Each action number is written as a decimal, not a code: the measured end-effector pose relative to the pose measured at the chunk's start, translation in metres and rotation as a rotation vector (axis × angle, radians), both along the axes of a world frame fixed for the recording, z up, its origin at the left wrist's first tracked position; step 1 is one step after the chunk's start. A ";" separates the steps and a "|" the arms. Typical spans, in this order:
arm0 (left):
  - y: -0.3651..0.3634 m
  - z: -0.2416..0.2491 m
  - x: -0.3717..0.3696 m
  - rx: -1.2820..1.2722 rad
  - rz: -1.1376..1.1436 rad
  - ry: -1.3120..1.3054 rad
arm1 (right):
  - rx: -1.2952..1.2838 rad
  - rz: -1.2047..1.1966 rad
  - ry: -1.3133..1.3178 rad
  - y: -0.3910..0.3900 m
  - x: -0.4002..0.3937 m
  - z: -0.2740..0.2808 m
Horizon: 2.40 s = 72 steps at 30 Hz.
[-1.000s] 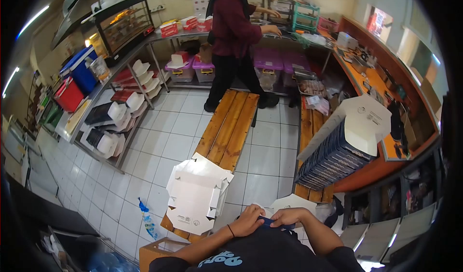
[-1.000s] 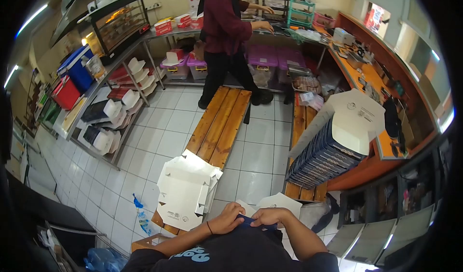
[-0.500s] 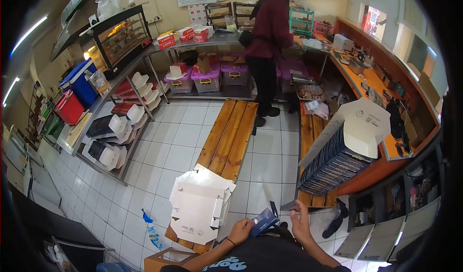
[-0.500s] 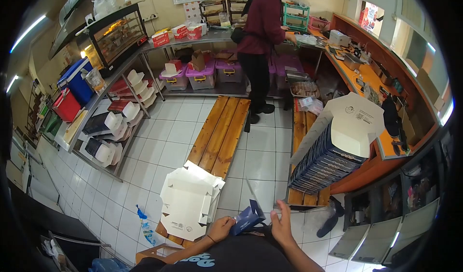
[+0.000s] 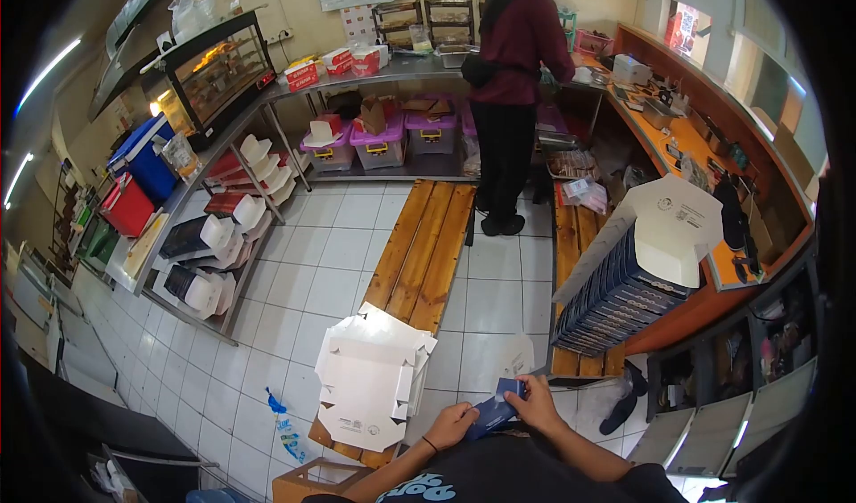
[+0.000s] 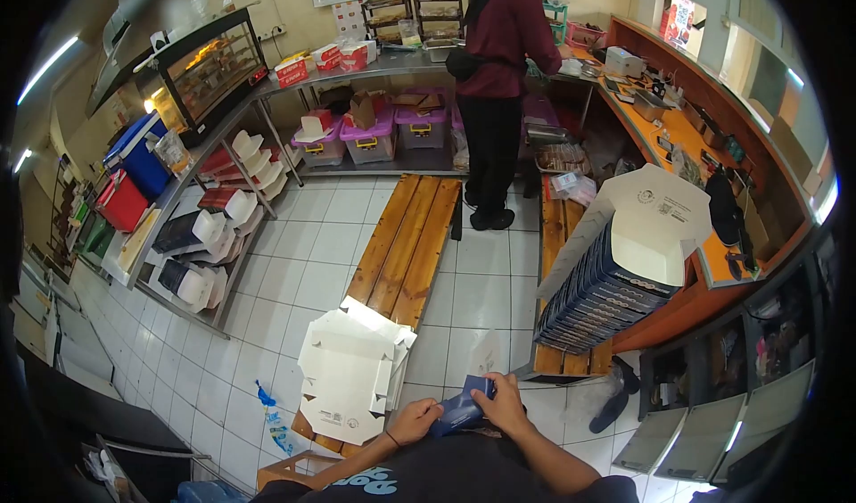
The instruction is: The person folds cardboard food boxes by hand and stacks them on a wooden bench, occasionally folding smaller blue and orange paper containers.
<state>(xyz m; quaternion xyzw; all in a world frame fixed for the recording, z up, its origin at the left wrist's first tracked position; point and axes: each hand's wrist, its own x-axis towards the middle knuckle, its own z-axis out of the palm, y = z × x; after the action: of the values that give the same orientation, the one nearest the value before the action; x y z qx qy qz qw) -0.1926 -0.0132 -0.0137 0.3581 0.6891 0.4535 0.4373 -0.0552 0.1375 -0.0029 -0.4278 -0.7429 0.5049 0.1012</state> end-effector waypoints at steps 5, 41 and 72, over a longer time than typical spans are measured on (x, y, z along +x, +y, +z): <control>0.009 0.005 0.012 0.156 -0.056 0.183 | -0.068 0.496 0.077 0.015 0.022 0.014; 0.378 0.199 0.129 0.088 -0.712 1.595 | 0.035 -0.053 0.296 0.361 0.210 0.120; 0.490 0.196 0.202 -0.061 -0.449 0.986 | 0.594 -0.385 0.297 0.362 0.175 0.119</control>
<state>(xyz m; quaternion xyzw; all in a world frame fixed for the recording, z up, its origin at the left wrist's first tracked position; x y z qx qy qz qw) 0.0093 0.4768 0.1819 0.6540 0.7318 0.1070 0.1587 0.1195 0.4999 0.1163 -0.4337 -0.7400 0.2958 0.4204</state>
